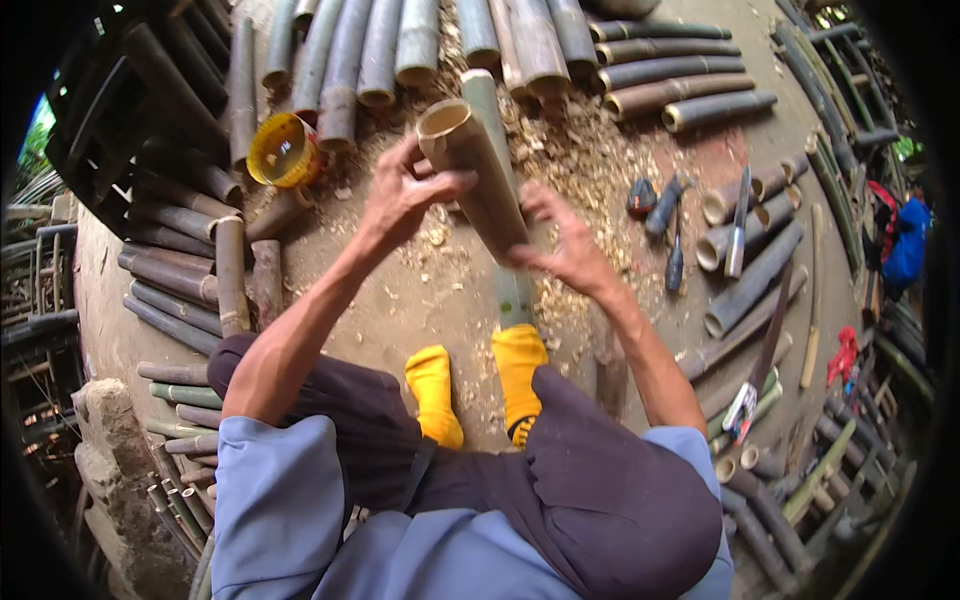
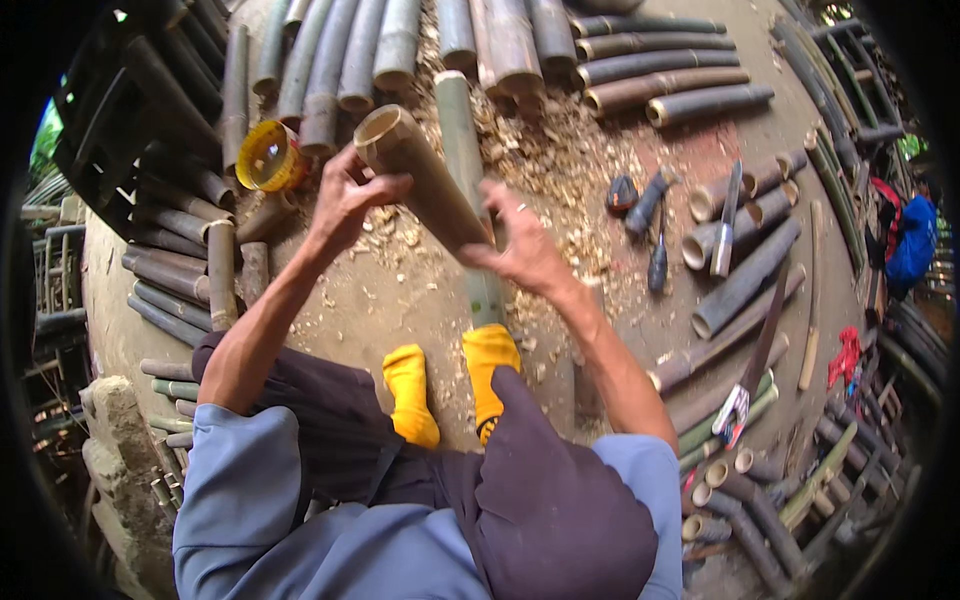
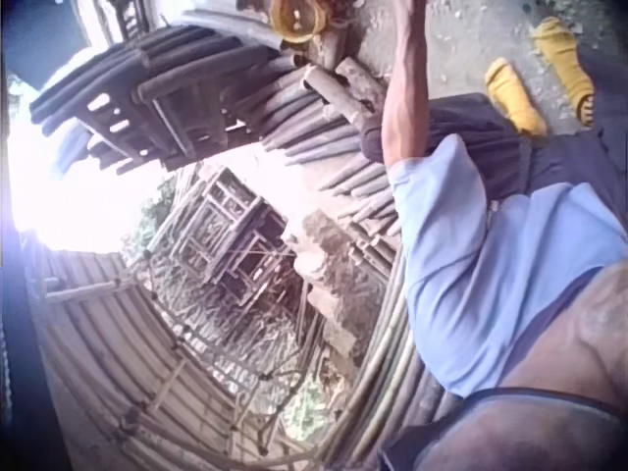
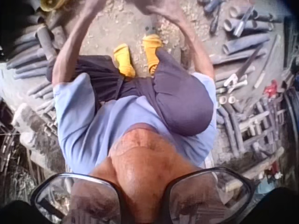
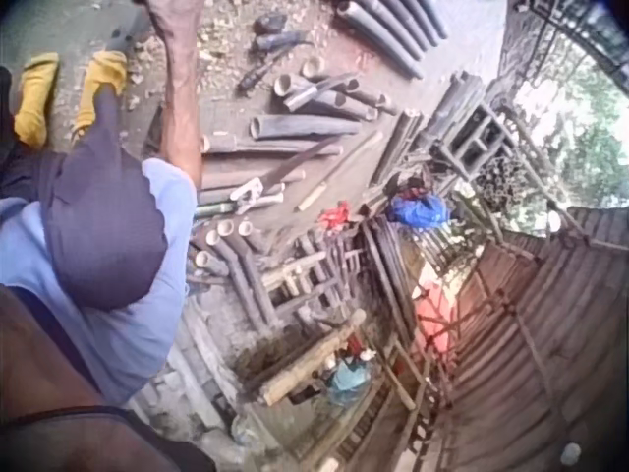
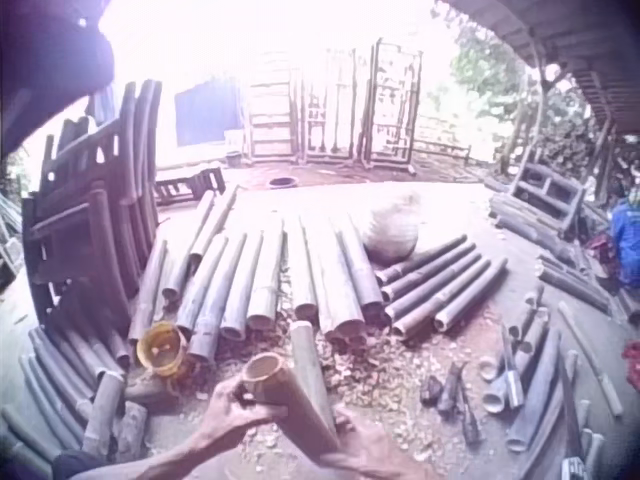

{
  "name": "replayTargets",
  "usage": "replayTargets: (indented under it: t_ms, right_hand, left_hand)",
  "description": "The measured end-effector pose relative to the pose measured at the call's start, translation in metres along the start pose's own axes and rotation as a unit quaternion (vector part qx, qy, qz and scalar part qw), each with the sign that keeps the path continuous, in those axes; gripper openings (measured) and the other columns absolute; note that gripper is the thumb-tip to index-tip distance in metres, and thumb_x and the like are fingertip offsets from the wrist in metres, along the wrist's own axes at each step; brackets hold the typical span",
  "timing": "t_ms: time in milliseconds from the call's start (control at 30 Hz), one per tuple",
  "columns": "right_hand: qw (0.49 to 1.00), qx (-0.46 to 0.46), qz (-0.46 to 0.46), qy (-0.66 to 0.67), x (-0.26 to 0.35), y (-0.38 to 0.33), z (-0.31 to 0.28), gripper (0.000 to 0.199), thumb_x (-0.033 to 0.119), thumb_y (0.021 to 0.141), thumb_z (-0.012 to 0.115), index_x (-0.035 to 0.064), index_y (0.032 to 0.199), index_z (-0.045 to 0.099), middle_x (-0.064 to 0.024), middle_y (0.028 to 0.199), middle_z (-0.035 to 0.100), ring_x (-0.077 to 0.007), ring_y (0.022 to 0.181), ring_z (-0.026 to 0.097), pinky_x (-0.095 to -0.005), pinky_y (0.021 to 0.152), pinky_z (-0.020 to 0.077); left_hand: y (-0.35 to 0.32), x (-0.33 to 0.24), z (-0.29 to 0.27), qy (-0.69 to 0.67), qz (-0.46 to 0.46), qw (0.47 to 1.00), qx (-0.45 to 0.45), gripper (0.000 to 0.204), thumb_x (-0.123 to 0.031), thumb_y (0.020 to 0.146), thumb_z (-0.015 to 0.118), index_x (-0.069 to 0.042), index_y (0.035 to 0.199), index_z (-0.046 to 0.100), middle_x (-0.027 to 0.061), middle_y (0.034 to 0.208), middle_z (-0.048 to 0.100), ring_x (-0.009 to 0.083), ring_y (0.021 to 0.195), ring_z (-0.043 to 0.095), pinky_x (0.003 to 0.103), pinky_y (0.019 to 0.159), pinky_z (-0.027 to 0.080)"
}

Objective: The person constructs a furniture frame by hammering bamboo tubes together with a wooden mallet and drilling holes for joint reinforcement.

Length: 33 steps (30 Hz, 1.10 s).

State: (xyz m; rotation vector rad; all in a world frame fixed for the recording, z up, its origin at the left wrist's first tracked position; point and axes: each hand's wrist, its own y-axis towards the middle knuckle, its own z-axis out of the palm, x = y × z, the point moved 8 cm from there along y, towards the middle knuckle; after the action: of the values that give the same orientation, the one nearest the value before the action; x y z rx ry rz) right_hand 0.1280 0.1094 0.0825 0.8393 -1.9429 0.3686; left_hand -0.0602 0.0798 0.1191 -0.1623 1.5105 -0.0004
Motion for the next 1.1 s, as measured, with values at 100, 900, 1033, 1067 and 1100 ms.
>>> replayTargets:
  t_ms: [100, 900, 1033, 1067, 1100]
  right_hand:
    - [0.971, -0.157, 0.178, -0.041, -0.046, -0.059, -0.056, 0.071, 0.034, 0.076, 0.074, 0.0031, 0.133, 0.044, -0.0192, 0.114, 0.058, -0.0285, 0.103, 0.057, -0.0399, 0.088, 0.0484]
    - [0.92, -0.21, 0.318, 0.087, -0.061, -0.239, -0.053, 0.102, 0.016, 0.062, 0.077, 0.0011, 0.145, 0.019, -0.0191, 0.139, 0.037, -0.0298, 0.119, 0.047, -0.0383, 0.099, 0.0383]
    - [0.925, -0.344, 0.153, 0.048, 0.036, -0.192, -0.126, 0.108, 0.015, 0.062, 0.074, 0.0016, 0.144, 0.005, -0.0178, 0.136, 0.032, -0.0286, 0.119, 0.042, -0.0415, 0.103, 0.0328]
    - [0.922, -0.37, 0.112, 0.027, 0.042, -0.184, -0.134, 0.107, 0.016, 0.063, 0.073, 0.0013, 0.143, 0.004, -0.0183, 0.135, 0.032, -0.0289, 0.119, 0.042, -0.0421, 0.103, 0.0329]
    - [0.916, -0.395, 0.071, 0.006, 0.049, -0.178, -0.14, 0.105, 0.017, 0.065, 0.073, 0.0011, 0.143, 0.004, -0.0187, 0.135, 0.033, -0.0293, 0.119, 0.042, -0.0428, 0.103, 0.033]
  left_hand:
    - [-0.004, -0.014, 0.016, 0.102, 0.089, 0.991, -0.013, 0.056, -0.016, 0.071, 0.076, -0.003, 0.121, 0.054, 0.0077, 0.109, 0.064, 0.017, 0.101, 0.061, 0.031, 0.077, 0.058]
    - [0.005, 0.019, 0.135, 0.378, 0.186, 0.906, -0.048, 0.066, -0.031, 0.066, 0.08, -0.007, 0.122, 0.053, 0.0148, 0.115, 0.061, 0.0288, 0.101, 0.06, 0.038, 0.091, 0.05]
    - [-0.001, 0.02, 0.139, 0.348, 0.171, 0.915, -0.107, 0.063, -0.028, 0.063, 0.078, -0.01, 0.118, 0.055, 0.0093, 0.114, 0.062, 0.0269, 0.103, 0.058, 0.038, 0.088, 0.05]
    - [-0.002, 0.018, 0.142, 0.337, 0.178, 0.918, -0.108, 0.062, -0.027, 0.062, 0.078, -0.01, 0.118, 0.055, 0.0095, 0.113, 0.061, 0.0274, 0.103, 0.058, 0.038, 0.088, 0.05]
    - [-0.002, 0.015, 0.143, 0.326, 0.185, 0.921, -0.109, 0.062, -0.026, 0.062, 0.078, -0.01, 0.117, 0.055, 0.0096, 0.113, 0.061, 0.028, 0.103, 0.058, 0.038, 0.088, 0.05]
